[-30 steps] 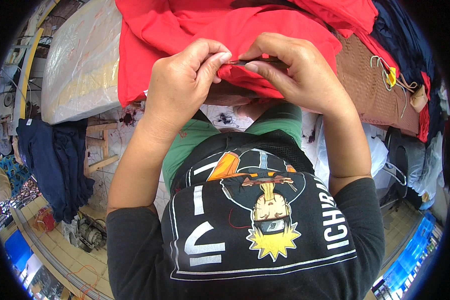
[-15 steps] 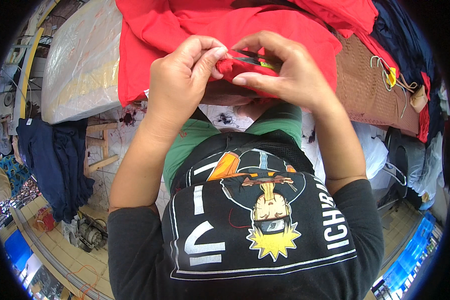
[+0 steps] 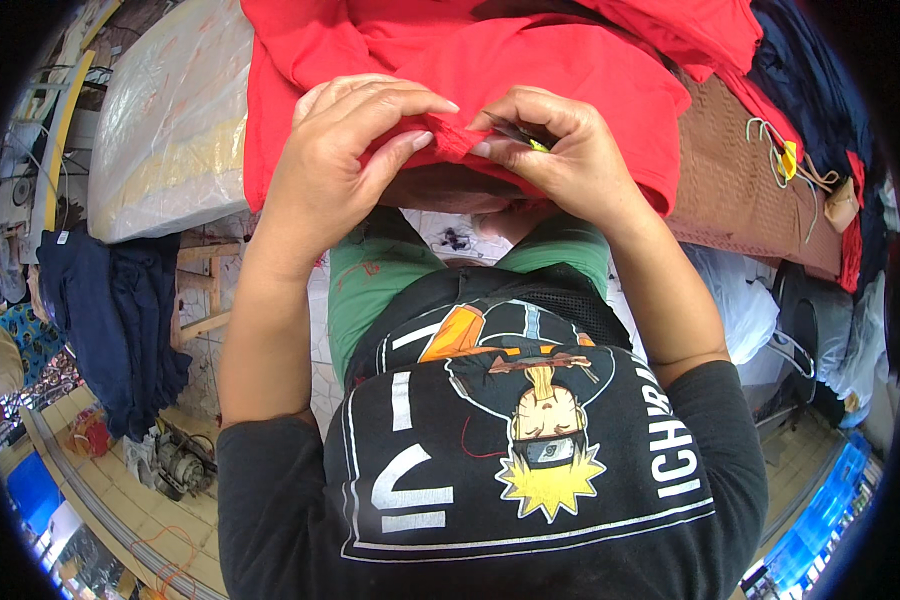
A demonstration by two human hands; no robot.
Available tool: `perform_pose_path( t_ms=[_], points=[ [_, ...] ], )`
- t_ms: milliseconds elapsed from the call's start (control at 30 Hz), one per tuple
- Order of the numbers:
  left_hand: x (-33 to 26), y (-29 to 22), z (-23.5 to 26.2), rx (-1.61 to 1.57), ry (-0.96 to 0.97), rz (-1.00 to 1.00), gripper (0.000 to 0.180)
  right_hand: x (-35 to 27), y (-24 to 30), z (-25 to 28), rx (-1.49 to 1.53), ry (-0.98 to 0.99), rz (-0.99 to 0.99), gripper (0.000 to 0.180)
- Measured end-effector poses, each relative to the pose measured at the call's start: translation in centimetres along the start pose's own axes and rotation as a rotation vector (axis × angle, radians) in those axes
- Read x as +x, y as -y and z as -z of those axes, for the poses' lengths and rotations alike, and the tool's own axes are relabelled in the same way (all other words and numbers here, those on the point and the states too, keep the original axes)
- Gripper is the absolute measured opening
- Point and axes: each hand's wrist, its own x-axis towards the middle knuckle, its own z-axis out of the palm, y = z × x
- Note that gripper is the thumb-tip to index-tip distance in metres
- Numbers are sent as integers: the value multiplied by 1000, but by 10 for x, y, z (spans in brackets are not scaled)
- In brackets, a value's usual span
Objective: The person trims loose threads from red shirts using snips and folds them into a stack on a table.
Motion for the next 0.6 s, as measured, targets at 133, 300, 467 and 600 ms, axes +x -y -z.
perform_pose_path(
  t_ms=[133, 300, 467, 600],
  points=[
    [0, 4, -6, 60, -12, 11, 15, 0, -4, 0, 128, -22, -78, 15],
    [2, 2, -6, 82, -143, -32, 9, 2, -4, 1, 194, 15, -175, 13],
    [6, -9, -12, -89, -182, 68, 8, 3, -5, 0, 228, 11, -230, 14],
    [1, -15, -19, -284, -133, 290, 9, 4, -7, 2, 214, 88, -258, 16]
  ],
)
